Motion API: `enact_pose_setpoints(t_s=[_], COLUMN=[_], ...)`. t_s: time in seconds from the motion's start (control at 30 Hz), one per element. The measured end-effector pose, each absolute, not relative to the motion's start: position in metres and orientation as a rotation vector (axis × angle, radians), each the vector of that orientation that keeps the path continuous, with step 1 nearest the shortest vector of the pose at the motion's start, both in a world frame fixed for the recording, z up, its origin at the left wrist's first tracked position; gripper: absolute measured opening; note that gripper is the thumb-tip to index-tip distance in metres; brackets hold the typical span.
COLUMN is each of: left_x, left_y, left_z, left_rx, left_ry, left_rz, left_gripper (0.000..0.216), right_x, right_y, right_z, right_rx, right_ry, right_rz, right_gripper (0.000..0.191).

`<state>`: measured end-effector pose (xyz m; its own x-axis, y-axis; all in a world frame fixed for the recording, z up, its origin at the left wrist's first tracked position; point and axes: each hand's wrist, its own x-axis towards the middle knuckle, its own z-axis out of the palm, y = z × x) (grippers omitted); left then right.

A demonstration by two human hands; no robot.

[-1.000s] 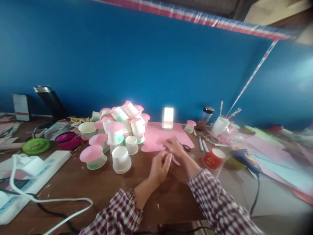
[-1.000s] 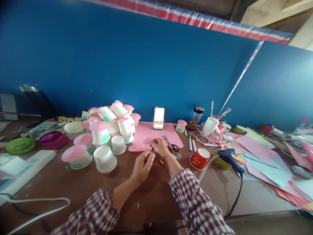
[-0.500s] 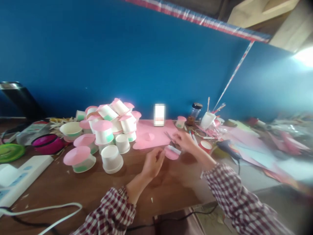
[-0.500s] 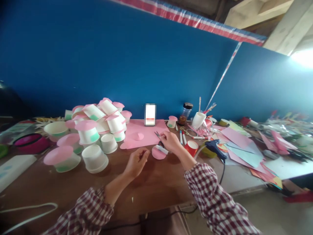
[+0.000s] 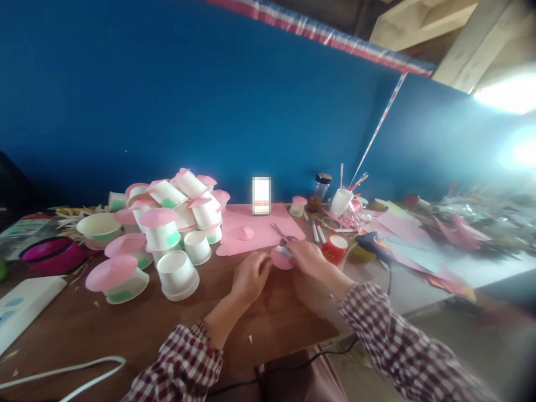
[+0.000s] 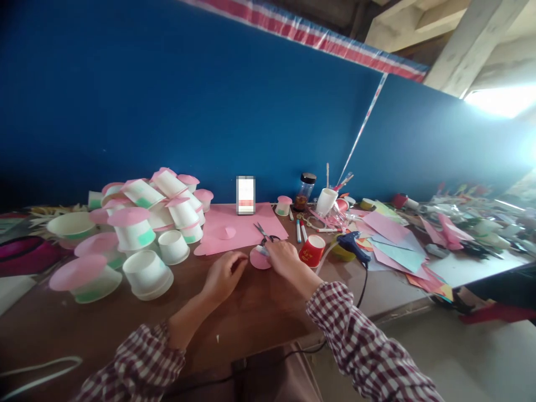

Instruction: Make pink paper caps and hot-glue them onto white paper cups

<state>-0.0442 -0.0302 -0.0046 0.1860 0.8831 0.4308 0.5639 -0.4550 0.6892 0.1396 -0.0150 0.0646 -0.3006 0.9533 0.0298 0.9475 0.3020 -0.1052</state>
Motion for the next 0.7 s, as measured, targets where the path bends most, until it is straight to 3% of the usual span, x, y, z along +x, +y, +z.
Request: enact_pose_setpoints(t_s=[0.13,0.33,0.5,0.63,0.7], left_x=[-0.036,-0.026,-0.03,-0.04,-0.045], left_y=[-0.03,-0.031,-0.032,-0.031,-0.029], left_z=[-0.002,0.006,0.008,0.01,0.009], left_rx=[2.505,2.662,2.675,2.58,2.502], left_ry=[1.294,1.365,1.412,1.571,1.72], left_rz=[0.838,0.398,0.329,0.442,0.533], left_gripper=[0.024,0.025,0.026,0.025,0.037], right_x=[0.141,0.155,0.151,0.135,0.126], right_y=[-0.019,-0.014,-0.001,0.015,0.023], right_z=[0.056,0.043,0.044,0.041,0.037], right_rx=[-1.757,-1.737,-1.809,-1.81,-1.82], right_ry=[-2.415,-2.213,-2.159,-2.188,-2.205], right_rz=[0.129,0.097,0.153,0.146,0.137], right_gripper=[0.02,0.026,0.02,0.026,0.03])
